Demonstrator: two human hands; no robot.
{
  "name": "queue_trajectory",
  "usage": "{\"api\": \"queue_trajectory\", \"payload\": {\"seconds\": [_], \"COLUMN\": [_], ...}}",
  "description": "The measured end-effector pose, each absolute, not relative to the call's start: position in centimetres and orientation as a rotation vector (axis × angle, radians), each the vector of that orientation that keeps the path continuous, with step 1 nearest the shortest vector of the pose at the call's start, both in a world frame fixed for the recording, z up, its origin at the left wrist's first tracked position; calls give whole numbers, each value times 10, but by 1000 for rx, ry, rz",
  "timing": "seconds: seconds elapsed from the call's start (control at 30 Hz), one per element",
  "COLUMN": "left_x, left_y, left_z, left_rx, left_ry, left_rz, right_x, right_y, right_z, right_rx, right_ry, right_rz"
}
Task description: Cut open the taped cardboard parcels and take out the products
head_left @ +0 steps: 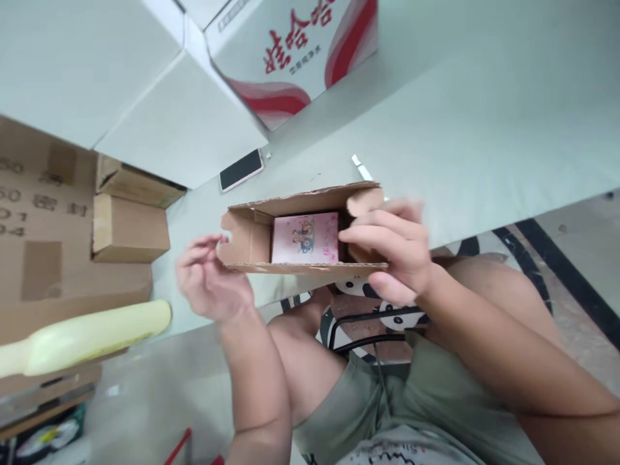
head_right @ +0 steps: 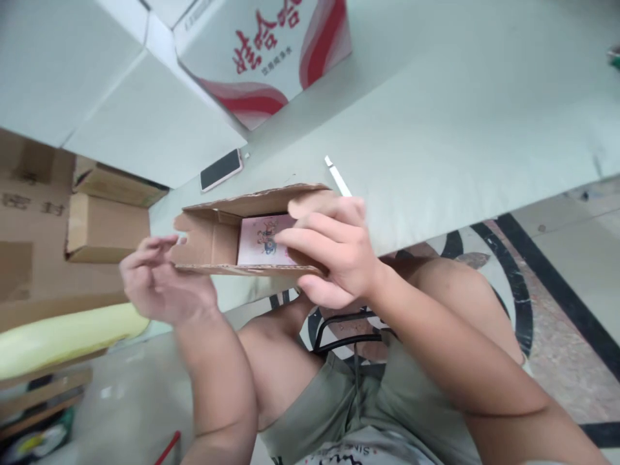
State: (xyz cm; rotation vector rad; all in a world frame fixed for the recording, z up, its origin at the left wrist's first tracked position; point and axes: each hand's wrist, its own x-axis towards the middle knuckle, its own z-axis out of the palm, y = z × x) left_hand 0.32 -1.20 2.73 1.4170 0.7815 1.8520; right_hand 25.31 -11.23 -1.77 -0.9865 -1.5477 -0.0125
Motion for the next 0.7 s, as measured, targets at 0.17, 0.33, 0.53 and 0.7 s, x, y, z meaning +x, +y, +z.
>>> {"api": "queue_trajectory", "payload": {"seconds": [0.17, 0.33, 0.53, 0.7], "left_x": [28, 95, 120, 115], "left_y": [-33, -30, 8, 1], "left_z": [109, 148, 118, 114], "left_rx": [2136, 2337, 2231, 2013], "left_ry": [1065, 1497, 1691, 1705], "left_rz": [1417, -389, -883, -442], "right_x": [250, 246, 244, 241], "right_y": [-110, -110, -107, -106], "right_z": [-20, -23, -29, -29], "right_rx": [-1011, -1044, -1094, -1080], "right_ry": [-1512, -1492, -1551, -1484], "right_rz": [-78, -93, -28, -4]}}
